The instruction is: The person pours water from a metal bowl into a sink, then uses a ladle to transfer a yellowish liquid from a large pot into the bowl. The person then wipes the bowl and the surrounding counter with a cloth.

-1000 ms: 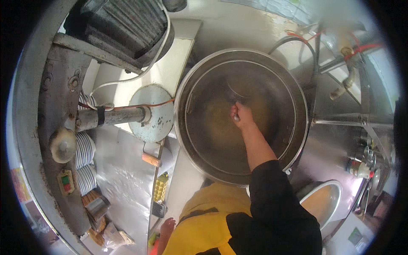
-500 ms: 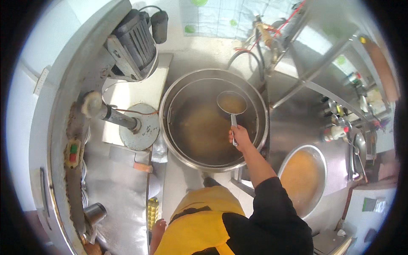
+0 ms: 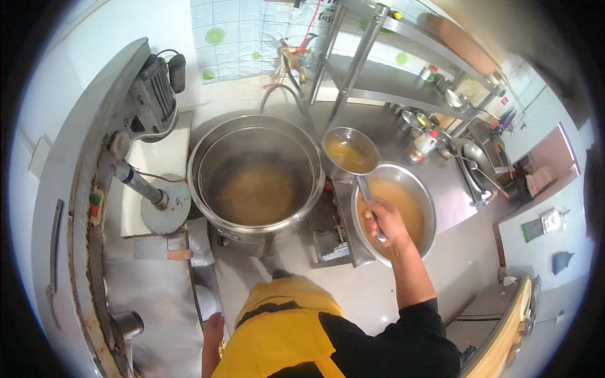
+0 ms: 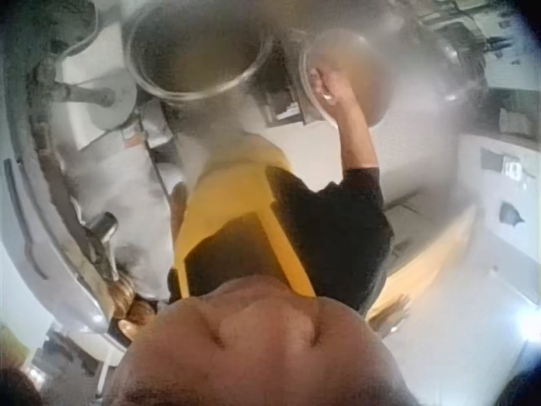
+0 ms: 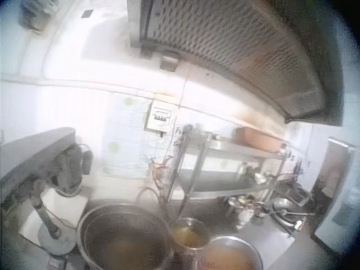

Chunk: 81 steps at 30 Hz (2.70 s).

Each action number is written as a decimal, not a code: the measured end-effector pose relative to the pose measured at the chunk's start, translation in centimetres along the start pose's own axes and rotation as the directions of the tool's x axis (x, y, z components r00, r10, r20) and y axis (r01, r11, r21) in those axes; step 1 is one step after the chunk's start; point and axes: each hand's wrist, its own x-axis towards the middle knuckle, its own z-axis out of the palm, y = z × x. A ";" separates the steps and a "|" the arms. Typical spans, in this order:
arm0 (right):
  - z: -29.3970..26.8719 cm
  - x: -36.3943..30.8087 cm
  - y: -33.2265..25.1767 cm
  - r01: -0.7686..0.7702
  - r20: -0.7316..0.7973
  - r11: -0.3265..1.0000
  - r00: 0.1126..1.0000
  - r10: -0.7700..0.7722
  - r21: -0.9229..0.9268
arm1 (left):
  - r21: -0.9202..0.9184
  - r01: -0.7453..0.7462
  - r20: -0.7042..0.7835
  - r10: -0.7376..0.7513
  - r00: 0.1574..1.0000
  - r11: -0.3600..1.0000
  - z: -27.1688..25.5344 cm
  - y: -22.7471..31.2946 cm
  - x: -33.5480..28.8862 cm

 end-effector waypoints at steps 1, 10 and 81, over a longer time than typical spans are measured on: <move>-1.4 -1.8 -0.1 0.024 -0.041 0.999 0.999 -0.025 -0.023 | 0.075 -0.022 0.010 0.021 1.000 0.997 0.8 -1.6 0.9; -11.8 -10.5 3.3 -0.114 -0.361 0.868 0.929 -0.080 -0.484 | -0.073 -0.138 0.024 0.140 0.990 0.988 1.4 2.0 0.9; 15.5 25.5 18.1 -0.332 0.606 0.860 0.611 0.510 -0.389 | -0.174 0.371 -0.356 -0.410 0.840 0.912 6.8 2.2 -11.7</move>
